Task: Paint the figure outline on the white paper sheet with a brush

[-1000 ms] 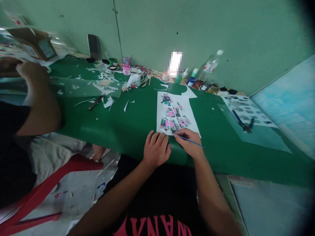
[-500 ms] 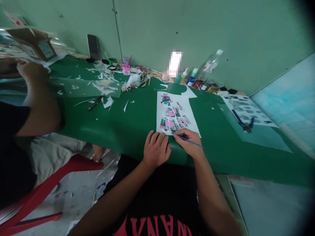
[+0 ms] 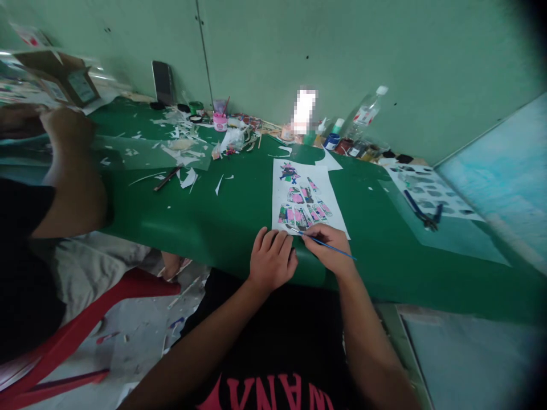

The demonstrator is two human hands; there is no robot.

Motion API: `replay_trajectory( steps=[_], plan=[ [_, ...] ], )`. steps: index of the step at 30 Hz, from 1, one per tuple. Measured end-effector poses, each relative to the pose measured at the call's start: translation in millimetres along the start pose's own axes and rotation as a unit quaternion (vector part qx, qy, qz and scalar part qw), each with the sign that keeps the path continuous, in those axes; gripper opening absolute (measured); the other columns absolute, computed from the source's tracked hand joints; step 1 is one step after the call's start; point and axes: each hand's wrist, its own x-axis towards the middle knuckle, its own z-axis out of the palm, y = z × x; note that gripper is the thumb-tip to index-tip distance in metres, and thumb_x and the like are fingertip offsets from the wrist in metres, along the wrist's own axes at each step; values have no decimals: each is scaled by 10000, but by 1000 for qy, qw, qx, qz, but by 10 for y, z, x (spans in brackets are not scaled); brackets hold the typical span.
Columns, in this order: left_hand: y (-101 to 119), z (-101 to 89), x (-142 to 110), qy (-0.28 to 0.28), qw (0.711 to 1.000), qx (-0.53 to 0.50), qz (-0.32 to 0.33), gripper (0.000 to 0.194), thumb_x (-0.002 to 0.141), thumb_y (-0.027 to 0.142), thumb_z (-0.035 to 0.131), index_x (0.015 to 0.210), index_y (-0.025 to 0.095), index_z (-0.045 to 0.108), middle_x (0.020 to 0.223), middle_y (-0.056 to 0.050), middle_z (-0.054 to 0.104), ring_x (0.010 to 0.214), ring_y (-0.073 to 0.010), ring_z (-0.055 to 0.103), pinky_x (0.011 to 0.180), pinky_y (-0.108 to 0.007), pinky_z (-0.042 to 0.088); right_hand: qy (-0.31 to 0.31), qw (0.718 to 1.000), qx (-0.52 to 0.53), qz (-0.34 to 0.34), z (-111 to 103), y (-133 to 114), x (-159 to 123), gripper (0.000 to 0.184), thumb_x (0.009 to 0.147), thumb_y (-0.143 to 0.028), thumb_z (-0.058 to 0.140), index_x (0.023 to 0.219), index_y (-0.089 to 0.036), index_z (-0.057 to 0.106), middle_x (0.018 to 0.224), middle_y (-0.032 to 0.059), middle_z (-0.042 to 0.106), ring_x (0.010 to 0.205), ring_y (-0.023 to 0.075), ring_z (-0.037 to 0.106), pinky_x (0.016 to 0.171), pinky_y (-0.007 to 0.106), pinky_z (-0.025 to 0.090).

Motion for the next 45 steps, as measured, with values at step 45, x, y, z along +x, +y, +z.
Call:
replay_trajectory(
  steps=[45],
  plan=[
    [-5, -2, -11, 1, 1000, -2, 1, 311, 875, 283, 592, 1159, 167, 648, 1166, -86, 698, 1110, -279, 600, 1119, -491, 369, 22, 999, 18, 37, -13, -58, 0, 50, 714, -224, 668, 680, -190, 655, 642, 3, 625, 615, 158, 584, 597, 277, 471]
  ],
)
